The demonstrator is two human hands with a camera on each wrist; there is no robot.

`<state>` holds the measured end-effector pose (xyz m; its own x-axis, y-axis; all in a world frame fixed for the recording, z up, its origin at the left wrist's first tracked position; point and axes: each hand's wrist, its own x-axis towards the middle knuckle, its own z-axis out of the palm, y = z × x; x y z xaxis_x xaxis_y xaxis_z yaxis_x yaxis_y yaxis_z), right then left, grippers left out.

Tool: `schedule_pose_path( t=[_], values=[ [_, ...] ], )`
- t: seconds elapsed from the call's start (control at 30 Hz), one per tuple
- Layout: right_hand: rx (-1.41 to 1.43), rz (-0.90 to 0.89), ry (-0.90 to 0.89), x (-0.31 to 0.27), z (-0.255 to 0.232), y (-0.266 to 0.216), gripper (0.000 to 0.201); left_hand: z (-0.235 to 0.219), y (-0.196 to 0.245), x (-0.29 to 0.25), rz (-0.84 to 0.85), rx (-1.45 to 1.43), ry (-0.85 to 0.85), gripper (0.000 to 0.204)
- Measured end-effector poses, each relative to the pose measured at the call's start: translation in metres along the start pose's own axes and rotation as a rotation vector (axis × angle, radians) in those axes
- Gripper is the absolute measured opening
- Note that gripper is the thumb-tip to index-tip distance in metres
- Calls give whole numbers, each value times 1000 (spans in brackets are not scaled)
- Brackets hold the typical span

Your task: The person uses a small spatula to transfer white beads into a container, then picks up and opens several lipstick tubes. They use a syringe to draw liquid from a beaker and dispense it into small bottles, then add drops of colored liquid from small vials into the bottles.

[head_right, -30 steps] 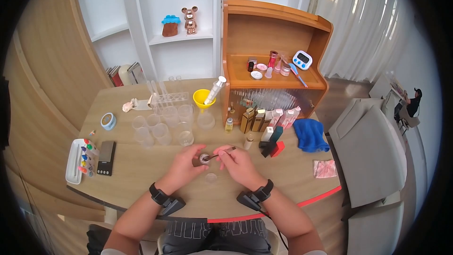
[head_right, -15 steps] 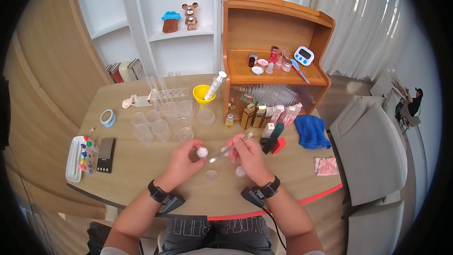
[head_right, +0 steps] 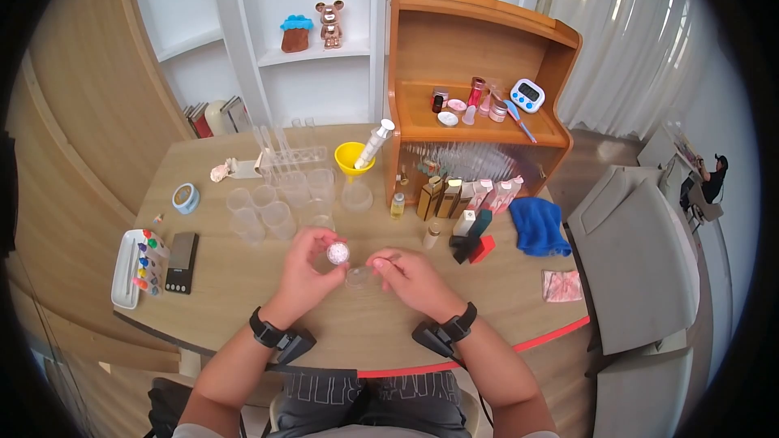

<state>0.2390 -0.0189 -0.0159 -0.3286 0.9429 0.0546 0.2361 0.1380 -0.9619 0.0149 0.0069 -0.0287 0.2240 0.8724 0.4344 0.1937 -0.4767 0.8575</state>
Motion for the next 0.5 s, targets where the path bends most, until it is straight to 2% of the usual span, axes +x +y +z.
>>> schedule_pose_path(
  t=[0.2,0.3,0.4,0.5],
  values=[
    [66,-65,202,-1,-4,4,29,-1,3,0,-33,49,11,48],
    [202,-112,289,-6,-10,1,28,-2,1,-1,-60,89,-14,51],
    [296,-146,238,-6,-8,-2,29,2,-2,-2,-80,75,-56,53],
    [230,-142,164,-7,-4,0,32,3,2,-3,-62,69,-56,54]
  ],
)
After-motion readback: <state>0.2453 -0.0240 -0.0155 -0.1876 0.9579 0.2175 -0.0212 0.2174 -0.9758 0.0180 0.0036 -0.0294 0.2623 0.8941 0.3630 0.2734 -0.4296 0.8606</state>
